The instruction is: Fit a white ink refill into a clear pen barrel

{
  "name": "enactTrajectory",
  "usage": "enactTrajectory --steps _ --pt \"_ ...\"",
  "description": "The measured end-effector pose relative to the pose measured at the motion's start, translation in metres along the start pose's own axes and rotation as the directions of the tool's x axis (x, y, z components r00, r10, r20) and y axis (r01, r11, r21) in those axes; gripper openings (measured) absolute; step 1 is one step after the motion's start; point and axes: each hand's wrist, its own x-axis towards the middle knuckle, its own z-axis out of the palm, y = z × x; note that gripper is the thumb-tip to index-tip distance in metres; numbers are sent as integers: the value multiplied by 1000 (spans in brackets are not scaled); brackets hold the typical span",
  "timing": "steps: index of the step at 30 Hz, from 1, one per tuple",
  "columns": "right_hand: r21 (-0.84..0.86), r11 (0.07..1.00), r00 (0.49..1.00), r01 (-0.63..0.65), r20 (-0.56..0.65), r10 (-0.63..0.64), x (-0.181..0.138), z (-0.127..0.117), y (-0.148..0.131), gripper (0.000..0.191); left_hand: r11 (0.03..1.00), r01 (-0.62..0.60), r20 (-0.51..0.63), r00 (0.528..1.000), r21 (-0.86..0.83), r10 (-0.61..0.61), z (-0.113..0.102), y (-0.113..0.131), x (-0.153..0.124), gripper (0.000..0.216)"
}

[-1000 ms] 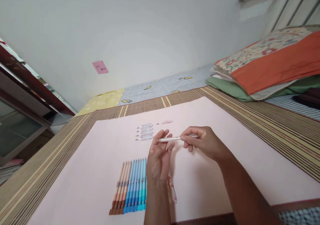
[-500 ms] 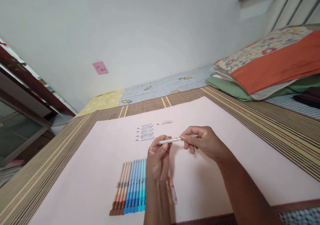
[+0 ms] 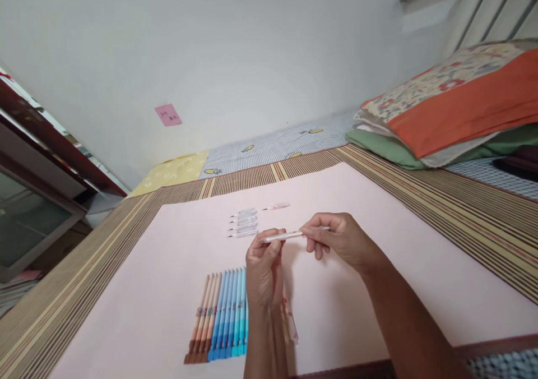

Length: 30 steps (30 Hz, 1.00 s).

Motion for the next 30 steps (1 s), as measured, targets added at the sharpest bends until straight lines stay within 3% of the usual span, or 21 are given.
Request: enactTrajectory --steps 4,8,17,30 --pt "44 999 1000 17 12 -17 0 3 -1 31 999 -8 -5 1000 -44 8 1 0 -1 25" --pt "47 999 1000 27 -4 -27 1 8 2 30 989 82 -74 993 -123 -92 1 -5 1 26" --pt "234 972 981 17 182 -61 0 4 6 50 969 95 -177 975 -230 -137 -6 -6 6 15" --pt "349 937 975 28 198 -103 0 -3 17 40 981 75 -100 991 -178 -94 3 -3 1 21"
